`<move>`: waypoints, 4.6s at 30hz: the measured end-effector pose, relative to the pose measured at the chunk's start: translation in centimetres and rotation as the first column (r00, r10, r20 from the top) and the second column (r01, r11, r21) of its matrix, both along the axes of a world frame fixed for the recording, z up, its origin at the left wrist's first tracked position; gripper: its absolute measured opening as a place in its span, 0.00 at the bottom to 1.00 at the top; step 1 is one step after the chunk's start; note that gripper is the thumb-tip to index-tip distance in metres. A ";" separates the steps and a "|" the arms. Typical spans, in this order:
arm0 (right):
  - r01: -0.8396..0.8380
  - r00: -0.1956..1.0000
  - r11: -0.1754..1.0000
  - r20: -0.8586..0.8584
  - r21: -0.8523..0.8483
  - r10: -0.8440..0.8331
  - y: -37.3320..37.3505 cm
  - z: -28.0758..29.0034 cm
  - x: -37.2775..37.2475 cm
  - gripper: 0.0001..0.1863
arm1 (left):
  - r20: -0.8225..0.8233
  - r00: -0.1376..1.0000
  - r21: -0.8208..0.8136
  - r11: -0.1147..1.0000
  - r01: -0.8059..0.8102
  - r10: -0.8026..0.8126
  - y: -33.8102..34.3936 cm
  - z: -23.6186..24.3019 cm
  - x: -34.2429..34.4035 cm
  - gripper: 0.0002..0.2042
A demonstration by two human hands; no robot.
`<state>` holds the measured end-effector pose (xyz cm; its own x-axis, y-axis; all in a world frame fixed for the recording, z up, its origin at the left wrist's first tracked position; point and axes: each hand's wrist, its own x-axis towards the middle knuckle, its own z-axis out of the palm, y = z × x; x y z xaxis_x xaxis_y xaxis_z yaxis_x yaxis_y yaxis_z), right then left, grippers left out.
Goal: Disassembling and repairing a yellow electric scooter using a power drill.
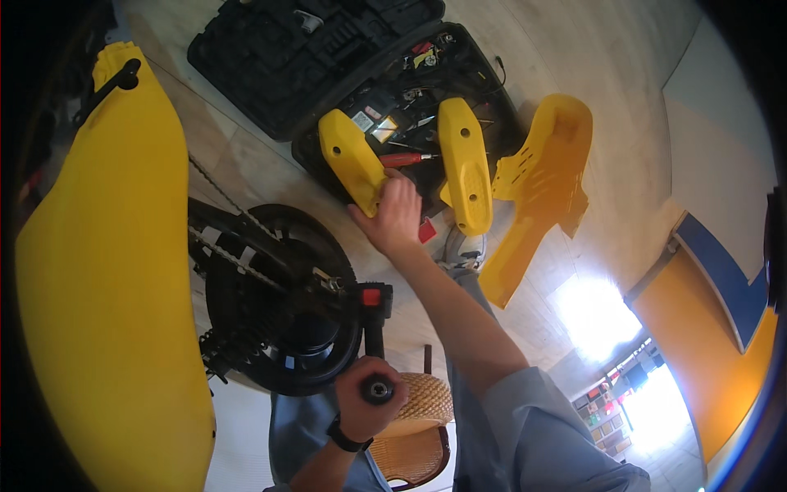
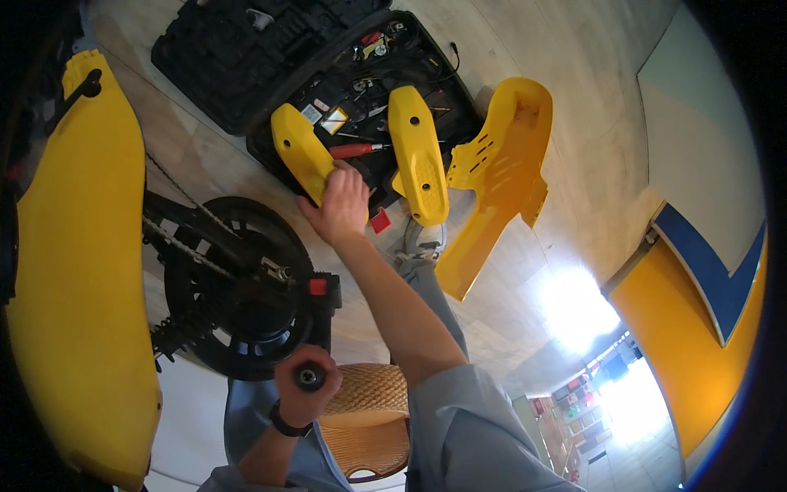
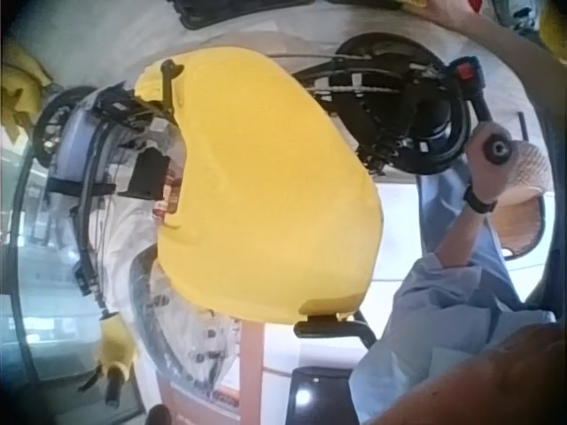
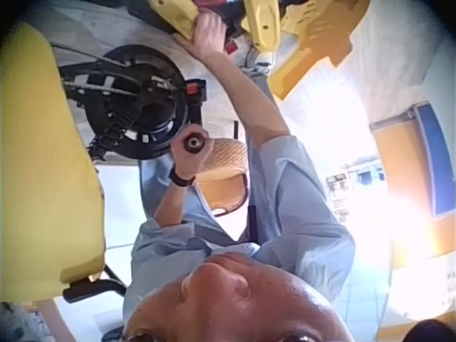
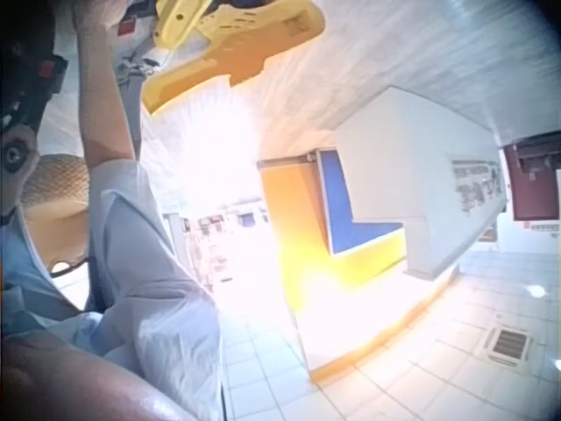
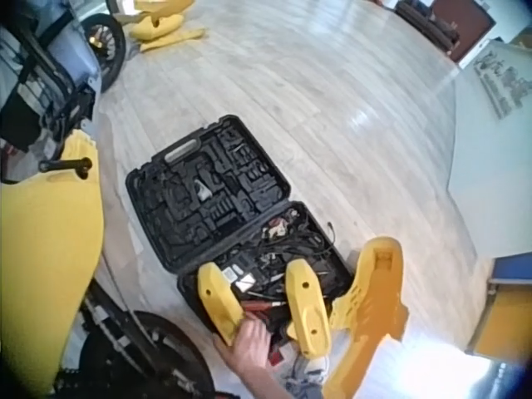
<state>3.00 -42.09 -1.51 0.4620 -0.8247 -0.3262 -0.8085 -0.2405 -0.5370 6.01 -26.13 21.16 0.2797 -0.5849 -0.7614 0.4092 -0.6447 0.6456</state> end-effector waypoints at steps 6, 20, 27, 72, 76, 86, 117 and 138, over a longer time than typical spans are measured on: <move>0.091 0.992 0.995 -0.085 -0.047 -0.095 -0.1 -1.8 1.6 0.33 | -0.043 0.999 0.031 0.999 -0.004 0.006 0.1 -0.3 -1.1 0.07; -0.003 1.000 0.909 -0.012 0.417 0.009 -3.4 -1.6 1.0 0.22 | 0.055 0.996 -0.012 0.997 0.074 -0.073 -0.6 -0.1 -0.7 0.08; -0.050 0.993 0.893 0.115 0.447 -0.002 -7.2 -0.8 -2.9 0.26 | 0.124 0.985 -0.016 0.992 0.125 -0.122 -0.4 -0.3 -0.8 0.07; -0.059 0.984 0.764 -0.091 0.642 0.152 -4.7 -0.9 -0.8 0.24 | 0.060 0.987 0.047 0.988 0.148 -0.150 -0.3 0.1 -1.5 0.07; -0.050 0.985 0.784 -0.098 0.619 0.140 -4.7 -2.1 -0.3 0.24 | 0.080 0.982 0.042 0.985 0.167 -0.170 -0.5 0.4 -1.2 0.07; -0.182 0.965 0.902 -0.107 0.391 0.240 -4.5 -2.8 -1.4 0.23 | 0.105 0.979 0.028 0.985 0.170 -0.172 -0.4 0.0 -1.2 0.07; -0.271 0.933 0.962 0.237 -0.027 0.270 -11.2 -2.3 15.5 0.08 | -0.073 0.995 0.118 0.990 0.075 -0.067 3.0 1.4 -1.2 0.08; -0.592 0.786 0.593 -0.226 -0.546 0.576 -18.5 -9.3 31.3 0.09 | -0.007 0.997 0.008 0.997 0.074 -0.074 0.1 3.4 2.8 0.10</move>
<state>34.31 -60.64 -10.79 0.9098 -0.4068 0.0825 -0.3962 -0.9103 -0.1197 8.79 -25.98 24.51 0.2306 -0.5974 -0.7681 0.3645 -0.6788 0.6374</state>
